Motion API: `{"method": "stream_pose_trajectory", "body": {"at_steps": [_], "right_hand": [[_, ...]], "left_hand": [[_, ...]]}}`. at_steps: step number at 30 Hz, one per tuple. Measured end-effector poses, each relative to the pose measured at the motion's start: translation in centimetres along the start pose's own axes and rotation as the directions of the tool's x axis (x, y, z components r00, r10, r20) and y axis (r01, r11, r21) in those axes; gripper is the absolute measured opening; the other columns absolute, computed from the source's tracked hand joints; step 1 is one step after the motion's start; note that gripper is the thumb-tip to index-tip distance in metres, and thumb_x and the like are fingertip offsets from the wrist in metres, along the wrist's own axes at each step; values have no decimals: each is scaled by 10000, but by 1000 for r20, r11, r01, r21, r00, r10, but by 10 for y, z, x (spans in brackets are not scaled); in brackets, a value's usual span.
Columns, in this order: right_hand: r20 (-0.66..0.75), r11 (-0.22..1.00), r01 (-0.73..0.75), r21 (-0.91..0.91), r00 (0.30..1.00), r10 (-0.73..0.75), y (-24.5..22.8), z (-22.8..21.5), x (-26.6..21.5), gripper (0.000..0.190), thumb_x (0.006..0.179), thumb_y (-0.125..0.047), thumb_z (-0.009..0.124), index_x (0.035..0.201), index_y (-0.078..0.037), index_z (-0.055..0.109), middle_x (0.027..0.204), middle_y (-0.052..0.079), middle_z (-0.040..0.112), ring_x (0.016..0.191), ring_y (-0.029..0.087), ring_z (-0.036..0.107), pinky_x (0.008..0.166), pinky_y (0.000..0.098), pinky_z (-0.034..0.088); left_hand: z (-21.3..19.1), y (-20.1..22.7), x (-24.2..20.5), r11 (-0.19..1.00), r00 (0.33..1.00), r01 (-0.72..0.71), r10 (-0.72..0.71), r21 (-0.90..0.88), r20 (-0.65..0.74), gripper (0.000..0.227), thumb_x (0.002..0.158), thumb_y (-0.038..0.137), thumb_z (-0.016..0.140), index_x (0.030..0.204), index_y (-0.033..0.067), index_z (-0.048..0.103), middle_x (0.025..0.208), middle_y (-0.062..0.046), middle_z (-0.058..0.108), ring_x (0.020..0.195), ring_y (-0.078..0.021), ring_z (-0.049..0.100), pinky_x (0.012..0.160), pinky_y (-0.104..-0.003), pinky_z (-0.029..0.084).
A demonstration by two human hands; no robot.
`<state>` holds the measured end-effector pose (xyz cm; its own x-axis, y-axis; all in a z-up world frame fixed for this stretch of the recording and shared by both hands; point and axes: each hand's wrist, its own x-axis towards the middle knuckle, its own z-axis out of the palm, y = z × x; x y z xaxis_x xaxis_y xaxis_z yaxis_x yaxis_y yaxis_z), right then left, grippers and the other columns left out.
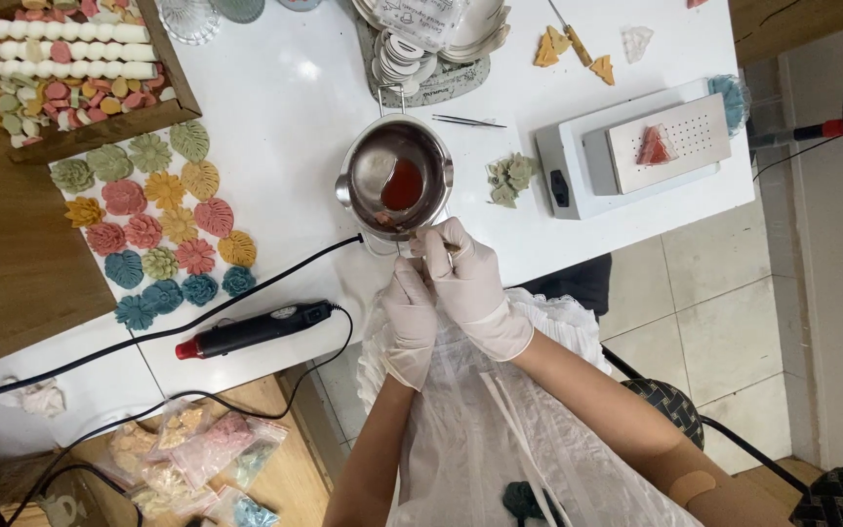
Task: Using a heat gun and molten wax to create and decorate small wax items on a production table.
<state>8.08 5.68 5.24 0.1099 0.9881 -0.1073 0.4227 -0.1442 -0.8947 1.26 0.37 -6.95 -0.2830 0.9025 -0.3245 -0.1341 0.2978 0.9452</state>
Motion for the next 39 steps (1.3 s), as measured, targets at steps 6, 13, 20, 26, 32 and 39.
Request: {"method": "stream_pose_trajectory", "body": {"at_steps": [6,13,20,26,32,39], "right_hand": [[-6,984,-51,169,999,53,-2,-2,23,121,1053,-127,564,1083,-17,604,1000,127,773,918,179,774,746,268,603],[184,798,515,-314,857,-481,-7,-38,46,66,1037,-15,608,1081,-20,559,1077,127,690,907,304,685,781,351,555],[150,936,256,-242,963,-225,-11,-11,18,90,1015,-50,612,953,-50,546,939,125,669,807,281,670,733,355,549],[-34,998,-10,-69,999,8,-7,8,7,152,1072,-147,553,997,-16,559,870,104,726,744,215,726,682,316,580],[45,997,-75,-11,996,75,-13,21,15,182,1011,-204,623,1057,-31,650,887,106,745,775,181,750,688,292,589],[-8,987,59,153,998,-59,27,-20,61,135,1076,-120,595,1105,-8,663,1010,72,744,900,132,718,805,258,594]], "left_hand": [[-2,11,5,963,985,171,-166,-210,42,590,1115,438,327,814,23,620,611,44,519,531,-44,463,485,-225,343],[0,21,3,942,982,177,-189,-285,-15,557,1116,417,348,830,16,608,606,49,459,513,-45,403,476,-228,288],[-2,14,0,997,998,-59,61,59,-35,491,1128,346,380,879,24,656,696,6,592,623,-88,560,586,-276,465],[-1,2,-4,990,998,-63,66,126,-23,498,1133,352,373,916,23,677,699,-53,641,618,-136,586,595,-322,488],[-10,-2,4,998,994,61,-60,-8,89,538,1054,506,396,1047,23,632,758,-24,677,683,-120,644,566,-306,515],[-27,54,1,836,837,531,-492,-137,237,612,1053,560,367,786,65,608,565,59,434,443,-47,341,418,-231,242]]}}
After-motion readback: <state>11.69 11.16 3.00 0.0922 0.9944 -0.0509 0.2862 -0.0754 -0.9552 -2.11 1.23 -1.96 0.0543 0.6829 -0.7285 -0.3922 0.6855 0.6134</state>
